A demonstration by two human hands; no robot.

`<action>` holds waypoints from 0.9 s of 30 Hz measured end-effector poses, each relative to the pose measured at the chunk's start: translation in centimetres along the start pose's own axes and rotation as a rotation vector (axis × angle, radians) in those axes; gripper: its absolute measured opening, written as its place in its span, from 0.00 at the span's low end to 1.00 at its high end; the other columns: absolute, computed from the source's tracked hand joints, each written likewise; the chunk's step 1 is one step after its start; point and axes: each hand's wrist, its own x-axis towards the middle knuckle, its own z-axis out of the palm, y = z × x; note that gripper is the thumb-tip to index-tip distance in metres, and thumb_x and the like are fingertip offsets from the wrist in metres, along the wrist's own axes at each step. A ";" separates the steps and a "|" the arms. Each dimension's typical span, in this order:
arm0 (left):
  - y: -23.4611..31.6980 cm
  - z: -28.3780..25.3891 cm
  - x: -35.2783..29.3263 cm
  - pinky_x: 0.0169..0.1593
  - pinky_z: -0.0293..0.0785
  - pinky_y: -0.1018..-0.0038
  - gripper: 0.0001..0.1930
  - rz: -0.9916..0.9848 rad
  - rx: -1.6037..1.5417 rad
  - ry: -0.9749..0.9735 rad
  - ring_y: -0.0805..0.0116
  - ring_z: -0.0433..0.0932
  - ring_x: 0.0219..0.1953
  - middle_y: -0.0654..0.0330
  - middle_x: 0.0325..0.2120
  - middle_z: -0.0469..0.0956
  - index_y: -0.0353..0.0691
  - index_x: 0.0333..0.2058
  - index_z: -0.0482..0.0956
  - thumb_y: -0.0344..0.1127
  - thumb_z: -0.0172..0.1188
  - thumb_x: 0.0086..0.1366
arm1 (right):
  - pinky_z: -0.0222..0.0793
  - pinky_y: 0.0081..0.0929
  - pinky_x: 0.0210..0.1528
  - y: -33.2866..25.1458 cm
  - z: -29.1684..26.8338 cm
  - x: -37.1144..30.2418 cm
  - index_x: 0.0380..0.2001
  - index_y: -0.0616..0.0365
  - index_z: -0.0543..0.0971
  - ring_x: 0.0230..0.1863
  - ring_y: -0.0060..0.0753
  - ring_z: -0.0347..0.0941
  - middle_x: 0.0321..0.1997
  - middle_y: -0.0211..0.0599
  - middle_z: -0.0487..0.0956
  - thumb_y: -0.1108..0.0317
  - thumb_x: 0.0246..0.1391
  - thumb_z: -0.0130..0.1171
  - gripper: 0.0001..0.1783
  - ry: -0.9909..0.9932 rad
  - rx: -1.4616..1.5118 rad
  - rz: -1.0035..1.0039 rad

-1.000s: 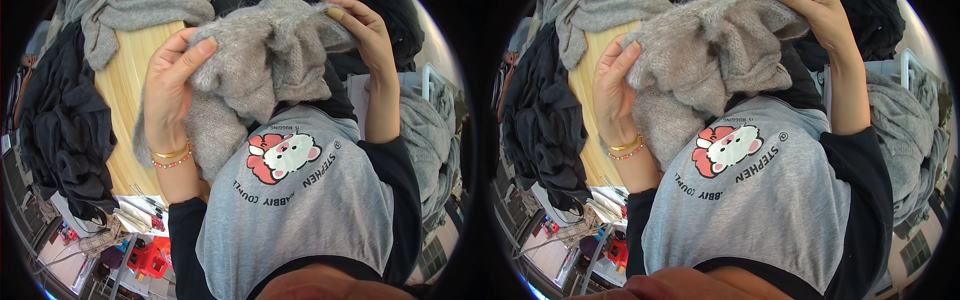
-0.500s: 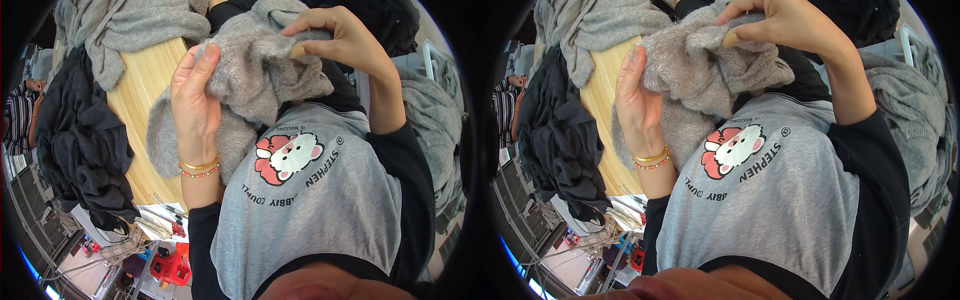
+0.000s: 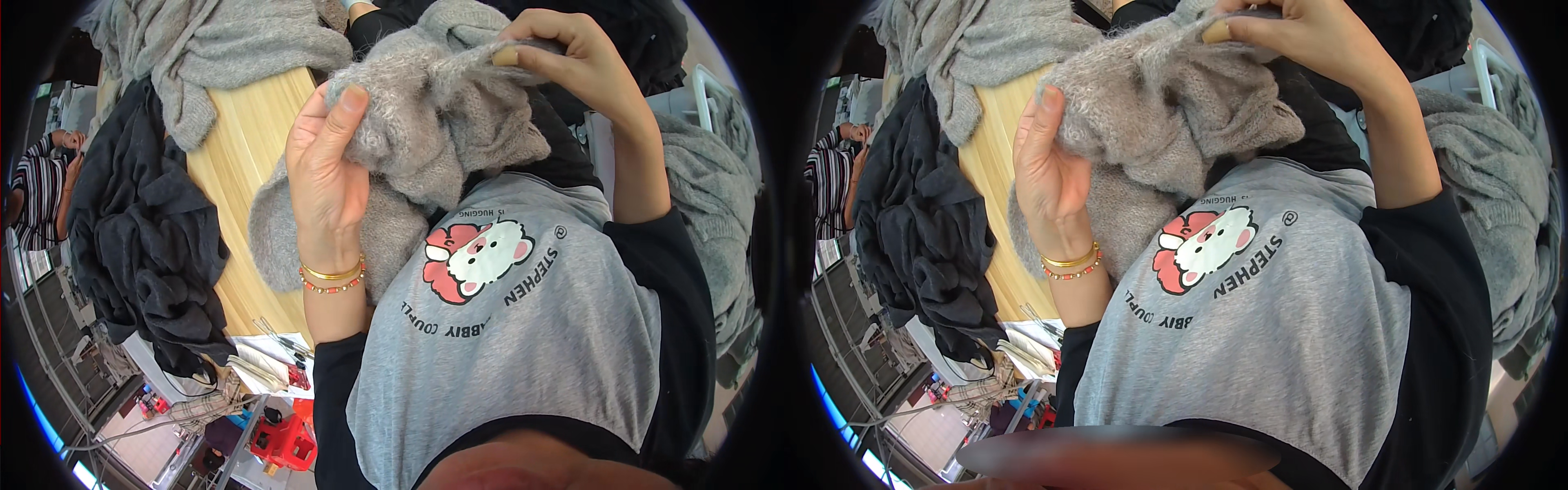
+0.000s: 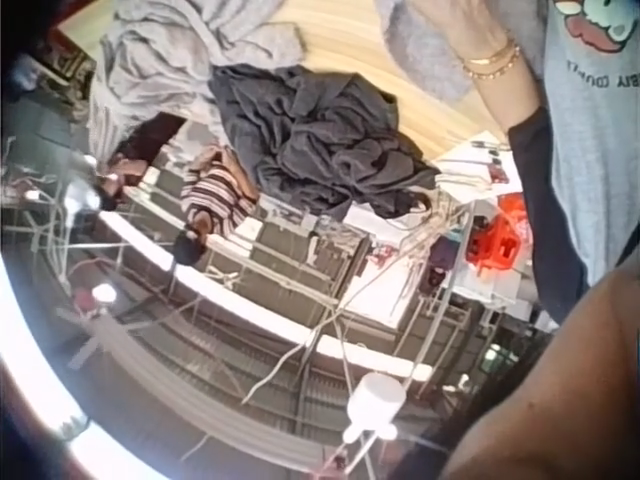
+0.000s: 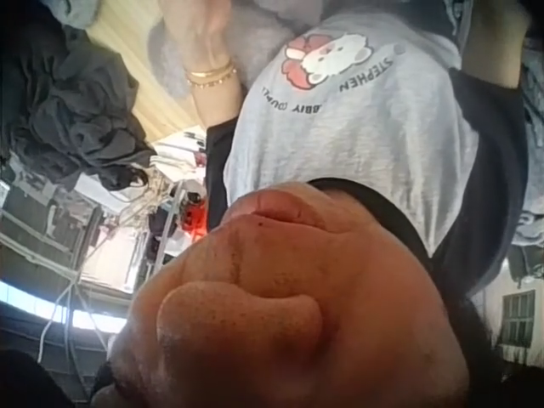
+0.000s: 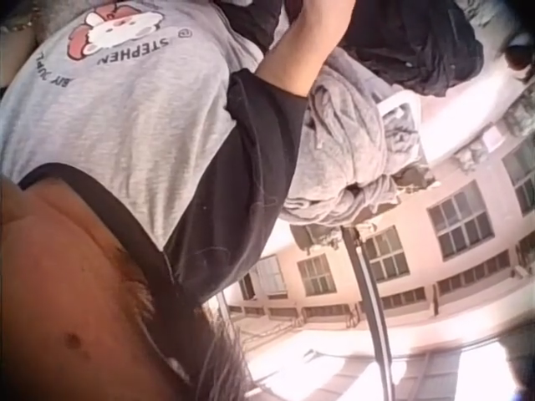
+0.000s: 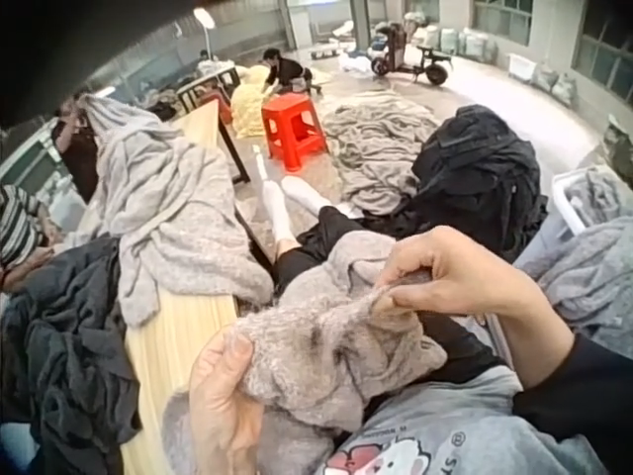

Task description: The person is inspecting grey fuzzy fabric garments for quality control, checking seams and removing loose threads.

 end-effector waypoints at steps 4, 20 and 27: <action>-1.1 -0.2 0.2 0.40 0.74 0.80 0.07 0.106 0.159 0.009 0.78 0.77 0.34 0.60 0.35 0.80 0.35 0.38 0.78 0.27 0.62 0.61 | 0.66 0.18 0.28 0.0 2.6 0.2 0.34 0.60 0.82 0.26 0.24 0.73 0.28 0.33 0.78 0.77 0.38 0.64 0.14 0.165 0.209 -0.390; -2.2 -0.7 0.5 0.43 0.70 0.78 0.03 -0.055 -0.093 0.077 0.75 0.75 0.37 0.64 0.33 0.78 0.38 0.32 0.79 0.29 0.61 0.61 | 0.62 0.18 0.26 0.8 7.1 1.9 0.28 0.66 0.81 0.24 0.17 0.69 0.23 0.30 0.78 0.72 0.49 0.63 0.07 -0.110 0.310 -0.178; -1.4 -0.2 0.7 0.49 0.71 0.74 0.07 -0.141 -0.199 0.060 0.73 0.77 0.41 0.63 0.35 0.80 0.39 0.35 0.79 0.36 0.60 0.64 | 0.62 0.14 0.32 0.9 2.6 0.1 0.40 0.62 0.81 0.27 0.14 0.66 0.25 0.24 0.71 0.76 0.41 0.66 0.18 -0.139 0.302 -0.079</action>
